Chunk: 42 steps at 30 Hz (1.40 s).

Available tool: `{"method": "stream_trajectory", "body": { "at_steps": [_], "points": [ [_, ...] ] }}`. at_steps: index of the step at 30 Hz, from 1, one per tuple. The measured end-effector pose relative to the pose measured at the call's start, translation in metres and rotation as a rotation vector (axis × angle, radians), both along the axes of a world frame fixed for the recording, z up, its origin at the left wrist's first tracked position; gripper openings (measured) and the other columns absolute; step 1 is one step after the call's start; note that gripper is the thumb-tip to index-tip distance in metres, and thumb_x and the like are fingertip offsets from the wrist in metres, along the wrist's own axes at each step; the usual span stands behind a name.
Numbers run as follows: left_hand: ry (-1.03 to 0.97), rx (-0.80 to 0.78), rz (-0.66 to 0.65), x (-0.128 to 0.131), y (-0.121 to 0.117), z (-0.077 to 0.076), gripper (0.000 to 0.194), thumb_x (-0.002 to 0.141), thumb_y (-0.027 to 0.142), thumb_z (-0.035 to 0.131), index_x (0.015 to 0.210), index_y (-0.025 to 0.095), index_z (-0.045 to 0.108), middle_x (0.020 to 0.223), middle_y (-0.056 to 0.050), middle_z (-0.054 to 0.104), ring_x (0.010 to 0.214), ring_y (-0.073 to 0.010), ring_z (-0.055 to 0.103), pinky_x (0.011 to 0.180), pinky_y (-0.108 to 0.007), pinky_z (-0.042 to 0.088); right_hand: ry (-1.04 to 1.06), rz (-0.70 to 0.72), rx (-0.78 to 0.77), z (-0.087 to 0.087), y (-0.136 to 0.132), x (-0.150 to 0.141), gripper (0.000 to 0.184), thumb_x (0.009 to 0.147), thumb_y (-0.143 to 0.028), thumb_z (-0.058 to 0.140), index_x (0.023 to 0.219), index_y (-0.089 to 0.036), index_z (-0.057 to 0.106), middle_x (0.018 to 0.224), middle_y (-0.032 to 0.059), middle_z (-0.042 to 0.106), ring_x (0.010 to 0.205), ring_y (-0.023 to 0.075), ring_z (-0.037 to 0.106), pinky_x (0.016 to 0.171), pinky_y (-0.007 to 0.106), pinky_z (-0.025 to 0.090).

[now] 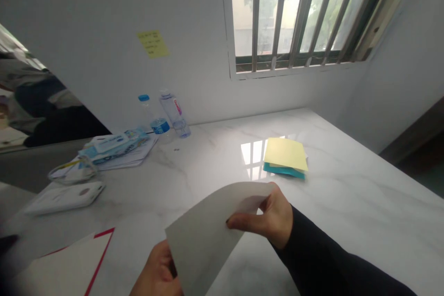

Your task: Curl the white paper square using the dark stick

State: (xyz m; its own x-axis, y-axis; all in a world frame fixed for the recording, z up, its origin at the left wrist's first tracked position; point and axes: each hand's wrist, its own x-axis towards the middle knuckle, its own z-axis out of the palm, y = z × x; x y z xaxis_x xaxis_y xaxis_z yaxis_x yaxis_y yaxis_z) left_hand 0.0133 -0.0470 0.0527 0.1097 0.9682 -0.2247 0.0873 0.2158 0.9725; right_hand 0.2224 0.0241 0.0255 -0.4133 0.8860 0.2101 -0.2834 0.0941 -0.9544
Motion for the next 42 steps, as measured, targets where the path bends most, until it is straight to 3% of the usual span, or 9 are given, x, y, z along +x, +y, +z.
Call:
{"method": "stream_trajectory", "body": {
  "at_steps": [7, 14, 17, 20, 27, 30, 34, 37, 42],
  "points": [
    [-0.147, -0.095, -0.041, 0.005, 0.005, 0.002, 0.044, 0.073, 0.029, 0.079, 0.117, 0.021, 0.076, 0.087, -0.005, 0.076, 0.073, -0.0228, 0.067, 0.067, -0.03, 0.054, 0.025, 0.027, -0.041, 0.001, 0.004, -0.002, 0.028, 0.075, -0.018, 0.086, 0.101, -0.017, 0.079, 0.094, 0.0058, 0.08, 0.084, 0.0201, 0.075, 0.076, 0.029, 0.062],
    [-0.109, -0.106, -0.019, 0.001, 0.008, -0.005, 0.027, 0.073, 0.03, 0.079, 0.097, 0.017, 0.077, 0.067, 0.001, 0.064, 0.055, -0.0112, 0.046, 0.053, -0.022, 0.04, 0.023, 0.01, -0.051, -0.005, 0.01, -0.004, 0.036, 0.071, -0.022, 0.09, 0.104, -0.017, 0.077, 0.094, 0.0061, 0.08, 0.083, 0.0209, 0.075, 0.076, 0.031, 0.063],
    [-0.09, -0.112, -0.081, -0.005, 0.017, -0.013, 0.024, 0.077, 0.037, 0.077, 0.086, 0.015, 0.072, 0.064, 0.003, 0.057, 0.053, -0.0089, 0.037, 0.049, -0.02, 0.03, 0.004, 0.005, -0.071, -0.012, 0.017, -0.002, 0.04, 0.069, -0.023, 0.091, 0.106, -0.016, 0.076, 0.096, 0.0072, 0.08, 0.085, 0.023, 0.076, 0.079, 0.036, 0.063],
    [-0.083, -0.127, -0.213, -0.011, 0.026, -0.021, 0.034, 0.088, 0.049, 0.066, 0.087, 0.015, 0.069, 0.062, 0.003, 0.052, 0.053, -0.0096, 0.04, 0.051, -0.022, 0.033, -0.05, -0.094, -0.12, -0.023, 0.03, 0.004, 0.043, 0.065, -0.028, 0.093, 0.102, -0.014, 0.076, 0.096, 0.0097, 0.08, 0.086, 0.0259, 0.076, 0.081, 0.04, 0.063],
    [-0.151, -0.208, -0.396, -0.02, 0.037, -0.038, 0.042, 0.093, 0.051, 0.062, 0.112, 0.014, 0.066, 0.073, -0.001, 0.061, 0.055, -0.01, 0.05, 0.051, -0.022, 0.034, -0.029, -0.282, -0.249, -0.043, 0.059, 0.02, 0.056, 0.053, -0.038, 0.097, 0.099, -0.013, 0.076, 0.104, 0.0134, 0.078, 0.095, 0.0307, 0.074, 0.092, 0.046, 0.058],
    [-0.238, -0.174, -0.309, -0.024, 0.041, -0.043, 0.041, 0.095, 0.05, 0.062, 0.109, 0.012, 0.067, 0.064, 0.002, 0.054, 0.05, -0.0079, 0.044, 0.05, -0.021, 0.03, -0.004, -0.242, -0.305, -0.044, 0.062, 0.024, 0.061, 0.057, -0.045, 0.095, 0.108, -0.018, 0.074, 0.111, 0.012, 0.076, 0.098, 0.0277, 0.072, 0.088, 0.041, 0.059],
    [-0.538, -0.127, -0.033, -0.029, 0.051, -0.046, 0.036, 0.094, 0.045, 0.066, 0.112, 0.014, 0.067, 0.063, 0.005, 0.047, 0.048, -0.0059, 0.039, 0.047, -0.02, 0.026, 0.003, -0.228, -0.337, -0.047, 0.064, 0.027, 0.066, 0.069, -0.055, 0.087, 0.125, -0.027, 0.067, 0.116, 0.0084, 0.073, 0.092, 0.0185, 0.069, 0.077, 0.03, 0.057],
    [-0.736, -0.097, 0.099, -0.034, 0.057, -0.047, 0.031, 0.092, 0.035, 0.07, 0.116, 0.015, 0.065, 0.062, 0.008, 0.041, 0.045, -0.0036, 0.032, 0.046, -0.018, 0.023, -0.096, -0.178, -0.29, -0.056, 0.061, 0.019, 0.06, 0.074, -0.061, 0.081, 0.119, -0.023, 0.07, 0.105, 0.0084, 0.073, 0.083, 0.0159, 0.066, 0.069, 0.027, 0.054],
    [-0.805, -0.053, 0.151, -0.038, 0.058, -0.044, 0.028, 0.094, 0.033, 0.065, 0.116, 0.015, 0.065, 0.063, 0.008, 0.038, 0.045, -0.0038, 0.028, 0.045, -0.018, 0.023, -0.296, 0.01, -0.089, -0.076, 0.038, -0.014, 0.054, 0.077, -0.063, 0.075, 0.102, -0.015, 0.074, 0.079, 0.0062, 0.072, 0.063, 0.0138, 0.06, 0.057, 0.025, 0.046]
  ]
}}
